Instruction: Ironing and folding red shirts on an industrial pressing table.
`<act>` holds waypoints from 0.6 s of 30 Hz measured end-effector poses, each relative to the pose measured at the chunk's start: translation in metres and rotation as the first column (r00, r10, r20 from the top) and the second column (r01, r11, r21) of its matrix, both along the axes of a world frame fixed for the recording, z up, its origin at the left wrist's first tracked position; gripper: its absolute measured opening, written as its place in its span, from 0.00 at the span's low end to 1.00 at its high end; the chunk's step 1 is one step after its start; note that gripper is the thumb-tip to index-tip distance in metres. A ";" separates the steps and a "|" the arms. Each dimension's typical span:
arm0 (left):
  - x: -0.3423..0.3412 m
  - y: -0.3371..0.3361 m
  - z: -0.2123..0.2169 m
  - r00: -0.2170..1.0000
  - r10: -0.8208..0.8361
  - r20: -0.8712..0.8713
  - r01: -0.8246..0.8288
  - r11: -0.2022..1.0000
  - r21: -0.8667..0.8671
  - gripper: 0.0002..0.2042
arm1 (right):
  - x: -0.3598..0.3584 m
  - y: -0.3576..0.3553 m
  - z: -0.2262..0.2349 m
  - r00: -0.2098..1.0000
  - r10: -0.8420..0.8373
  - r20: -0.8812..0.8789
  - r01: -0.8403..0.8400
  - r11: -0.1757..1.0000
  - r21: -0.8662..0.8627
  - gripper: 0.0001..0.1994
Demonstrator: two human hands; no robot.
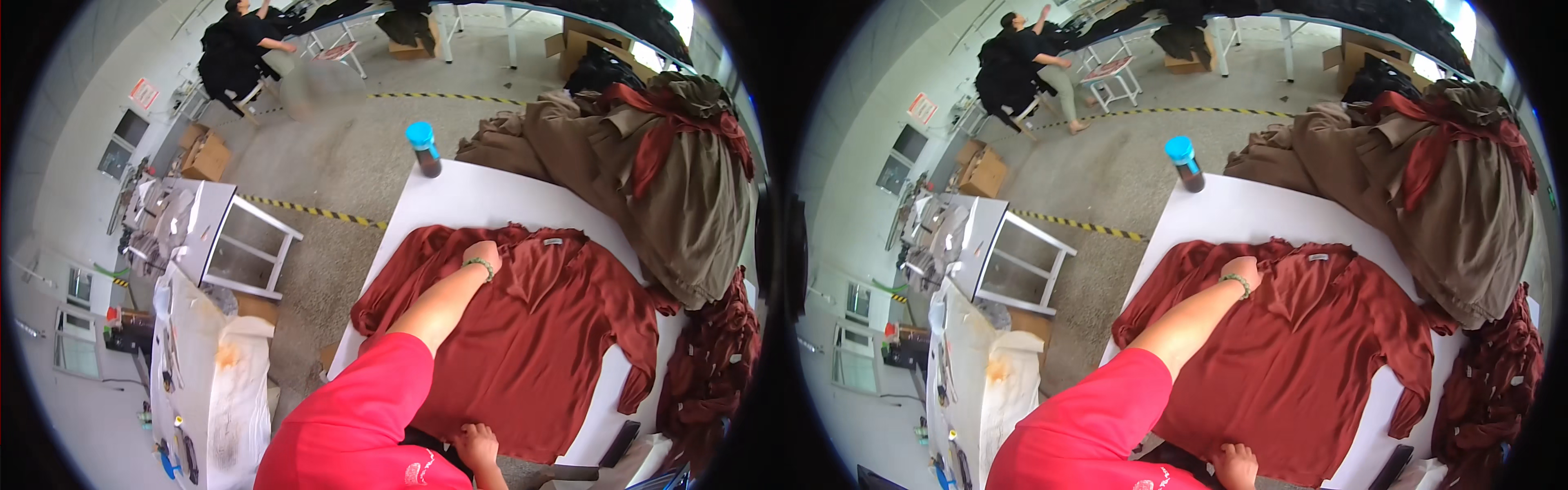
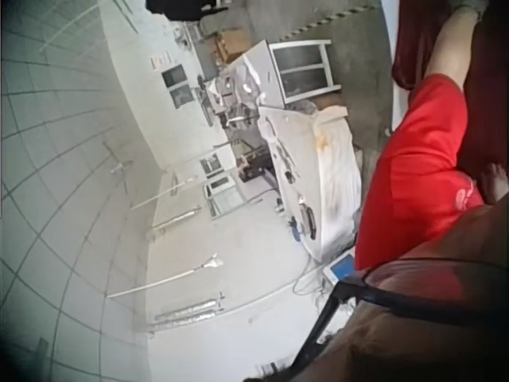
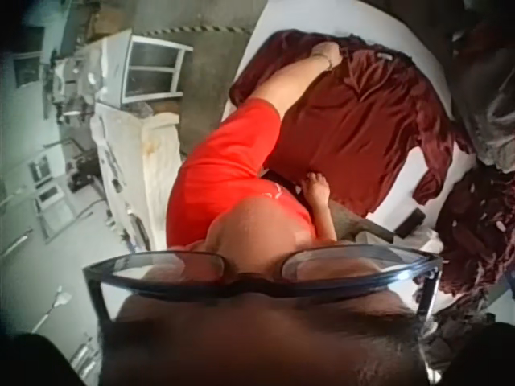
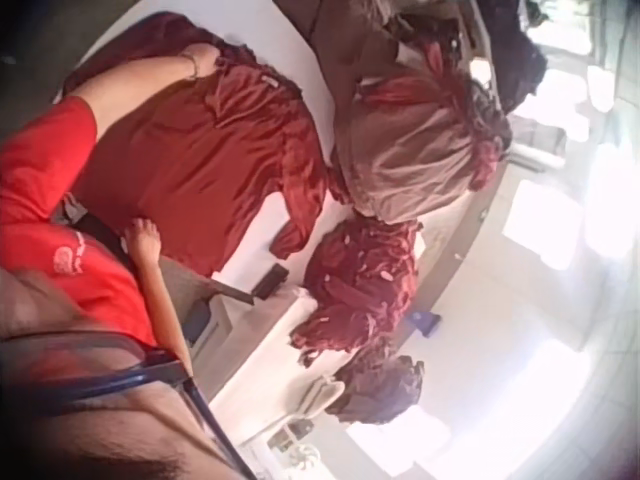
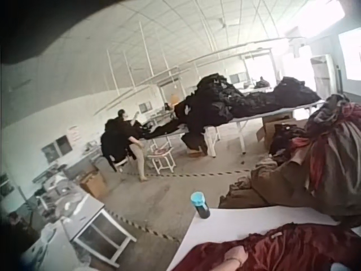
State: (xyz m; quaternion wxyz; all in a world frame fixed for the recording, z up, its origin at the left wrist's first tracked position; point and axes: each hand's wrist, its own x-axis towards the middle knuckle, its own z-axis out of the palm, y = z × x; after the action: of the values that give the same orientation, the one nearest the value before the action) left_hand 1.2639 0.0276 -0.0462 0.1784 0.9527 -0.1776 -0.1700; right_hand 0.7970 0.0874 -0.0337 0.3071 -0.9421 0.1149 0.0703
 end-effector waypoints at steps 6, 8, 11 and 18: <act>0.026 -0.063 0.022 0.999 -0.019 -0.042 0.019 1.000 0.003 0.18 | 0.007 0.006 0.000 0.999 -0.018 -0.050 0.019 1.000 0.000 0.13; 0.029 -0.078 0.022 0.976 0.096 -0.194 -0.122 0.984 -0.126 0.19 | 0.006 0.008 -0.011 0.997 0.020 -0.069 -0.019 1.000 0.016 0.14; 0.026 -0.075 0.008 0.917 -0.052 -0.395 -0.186 0.821 -0.540 0.24 | 0.028 -0.002 0.002 0.973 0.129 -0.191 -0.106 0.986 0.125 0.20; -0.224 0.022 0.033 0.905 -0.397 -0.151 0.175 0.673 -0.719 0.17 | -0.017 -0.006 -0.001 0.984 -0.121 -0.127 0.159 0.921 0.356 0.16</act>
State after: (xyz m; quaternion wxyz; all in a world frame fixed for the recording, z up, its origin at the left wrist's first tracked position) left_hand 1.0399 0.0492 -0.0135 0.5150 0.7397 -0.3481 -0.2577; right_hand 0.7796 0.0819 -0.0348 0.4745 -0.8531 0.1828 0.1167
